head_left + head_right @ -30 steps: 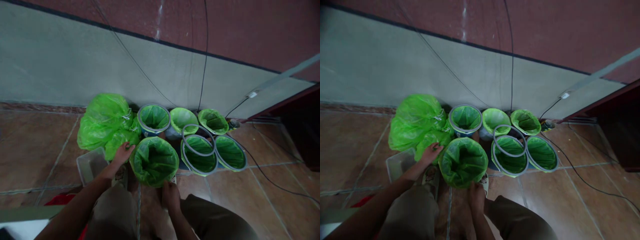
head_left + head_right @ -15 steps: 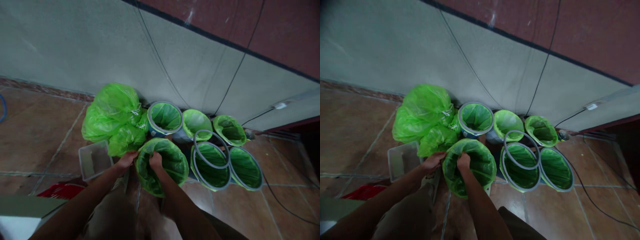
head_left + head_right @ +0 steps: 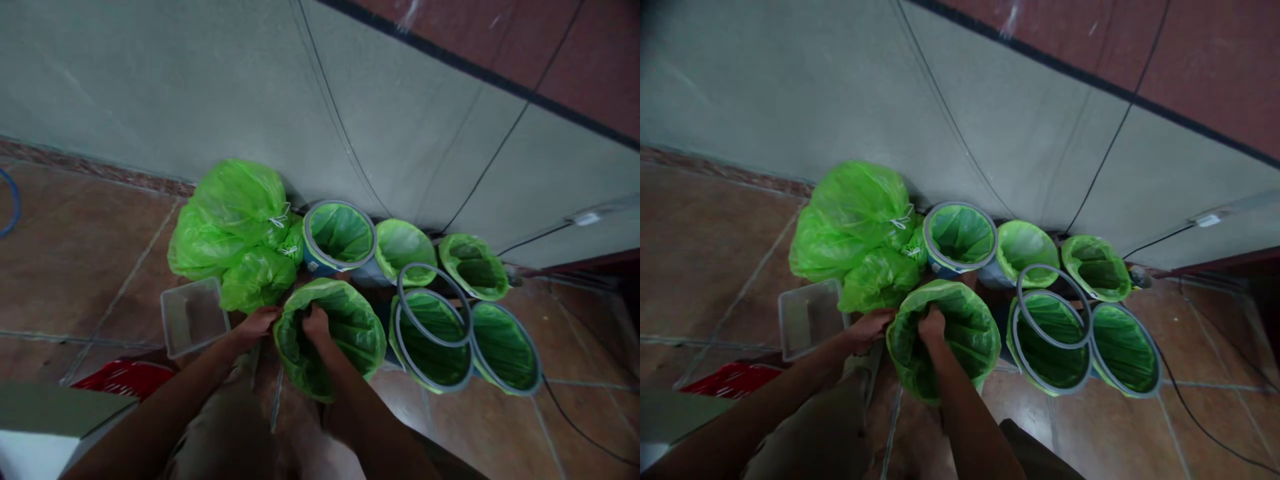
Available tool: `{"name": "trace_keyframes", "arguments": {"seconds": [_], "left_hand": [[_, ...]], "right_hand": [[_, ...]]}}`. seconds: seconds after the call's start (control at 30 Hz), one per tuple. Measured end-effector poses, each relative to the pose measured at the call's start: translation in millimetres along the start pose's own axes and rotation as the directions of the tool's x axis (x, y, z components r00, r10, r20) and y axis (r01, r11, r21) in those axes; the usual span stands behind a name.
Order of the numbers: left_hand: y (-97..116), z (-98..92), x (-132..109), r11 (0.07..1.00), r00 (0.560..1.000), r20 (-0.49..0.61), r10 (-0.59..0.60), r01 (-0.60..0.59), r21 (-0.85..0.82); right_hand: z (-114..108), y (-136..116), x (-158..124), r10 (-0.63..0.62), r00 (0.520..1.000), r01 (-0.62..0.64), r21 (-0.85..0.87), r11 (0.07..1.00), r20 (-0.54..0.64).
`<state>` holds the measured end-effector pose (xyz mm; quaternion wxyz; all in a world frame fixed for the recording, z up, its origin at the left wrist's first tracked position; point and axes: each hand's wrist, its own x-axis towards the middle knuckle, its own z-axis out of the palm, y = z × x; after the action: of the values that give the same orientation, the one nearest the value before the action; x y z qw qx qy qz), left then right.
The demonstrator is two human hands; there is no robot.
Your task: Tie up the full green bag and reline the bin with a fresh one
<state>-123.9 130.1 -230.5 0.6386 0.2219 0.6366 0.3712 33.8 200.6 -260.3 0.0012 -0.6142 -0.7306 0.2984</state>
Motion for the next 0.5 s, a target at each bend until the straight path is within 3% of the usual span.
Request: {"name": "trace_keyframes", "arguments": {"seconds": [0.1, 0.17, 0.23, 0.3, 0.37, 0.5], "left_hand": [[13.7, -8.0, 6.4, 0.982, 0.985, -0.120, 0.127, -0.108, 0.157], [31.8, -8.0, 11.9, 0.951, 0.952, -0.183, 0.247, -0.201, 0.236], [54.3, 0.6, 16.6, 0.884, 0.914, -0.146, 0.378, -0.309, 0.350], [75.2, 17.4, 20.7, 0.711, 0.858, -0.002, 0.514, -0.425, 0.560], [89.0, 38.1, 25.4, 0.541, 0.828, 0.120, 0.548, -0.460, 0.704], [88.6, 67.5, 38.9, 0.364, 0.851, 0.220, 0.477, -0.419, 0.832]], "right_hand": [[-28.1, 8.8, -16.9, 0.001, 0.992, 0.009, 0.074, 0.997, -0.128], [-55.0, 17.4, -20.6, -0.005, 0.960, 0.061, 0.193, 0.979, -0.281], [-84.6, 25.5, -13.9, -0.012, 0.880, 0.158, 0.269, 0.950, -0.475], [-110.4, 31.7, 1.9, -0.048, 0.813, 0.227, 0.239, 0.944, -0.581], [-126.4, 35.7, 20.8, -0.128, 0.827, 0.278, 0.199, 0.940, -0.548], [-126.2, 40.3, 46.1, -0.290, 0.927, 0.327, 0.133, 0.935, -0.238]]}}
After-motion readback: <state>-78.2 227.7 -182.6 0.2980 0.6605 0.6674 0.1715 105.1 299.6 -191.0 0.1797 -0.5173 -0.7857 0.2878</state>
